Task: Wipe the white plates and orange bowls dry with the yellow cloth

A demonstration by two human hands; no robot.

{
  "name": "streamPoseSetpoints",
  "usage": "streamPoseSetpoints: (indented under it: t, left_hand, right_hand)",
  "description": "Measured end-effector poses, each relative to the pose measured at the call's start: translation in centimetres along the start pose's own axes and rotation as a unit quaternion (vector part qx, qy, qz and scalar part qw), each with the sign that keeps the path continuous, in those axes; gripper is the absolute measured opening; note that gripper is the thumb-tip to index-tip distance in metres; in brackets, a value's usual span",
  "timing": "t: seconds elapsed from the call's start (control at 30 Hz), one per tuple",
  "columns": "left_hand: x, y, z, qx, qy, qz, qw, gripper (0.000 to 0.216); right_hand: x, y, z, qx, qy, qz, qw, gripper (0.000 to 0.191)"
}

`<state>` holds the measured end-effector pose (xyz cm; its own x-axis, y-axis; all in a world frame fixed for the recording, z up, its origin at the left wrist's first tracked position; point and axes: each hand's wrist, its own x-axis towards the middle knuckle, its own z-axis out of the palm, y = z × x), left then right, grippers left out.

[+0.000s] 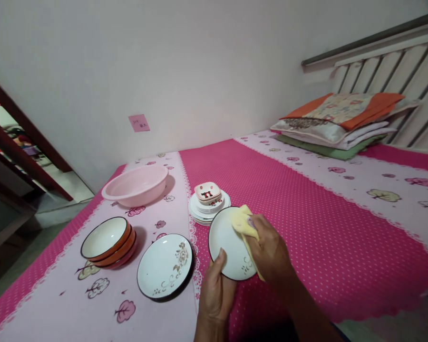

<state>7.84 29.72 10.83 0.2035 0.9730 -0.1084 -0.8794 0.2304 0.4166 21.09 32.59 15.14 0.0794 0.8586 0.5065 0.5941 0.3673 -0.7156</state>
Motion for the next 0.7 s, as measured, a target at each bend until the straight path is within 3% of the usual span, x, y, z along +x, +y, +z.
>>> streamPoseSetpoints:
  t: [0.17, 0.3, 0.4, 0.53, 0.6, 0.7]
  left_hand:
    - [0.1, 0.1, -0.2, -0.011, 0.001, -0.002, 1.000, 0.037]
    - [0.4, 0.3, -0.7, -0.051, -0.026, 0.009, 0.998, 0.045]
    - [0.5, 0.4, -1.2, -0.054, -0.009, -0.001, 0.998, 0.050]
    - [0.8, 0.7, -1.6, -0.049, -0.013, -0.026, 0.998, 0.055]
    - [1.0, 0.8, -1.8, -0.056, -0.050, -0.017, 0.997, 0.057]
    - [1.2, 0.9, -2.1, -0.059, -0.082, 0.002, 0.995, 0.058]
  right_hand:
    - [0.0, -1.2, 0.7, 0.104, -0.091, -0.032, 0.990, 0.036]
    - [0.2, -2.0, 0.0, 0.155, -0.213, -0.032, 0.964, 0.026]
    - [0.1, -2.2, -0.9, 0.140, -0.302, -0.034, 0.942, 0.012]
    - [-0.3, -1.9, -2.8, 0.053, -0.398, -0.018, 0.916, 0.014]
    - [-0.4, -1.3, -4.1, 0.008, -0.380, 0.002, 0.925, 0.011]
    - [-0.1, -0.4, -6.1, -0.022, -0.249, 0.038, 0.967, 0.016]
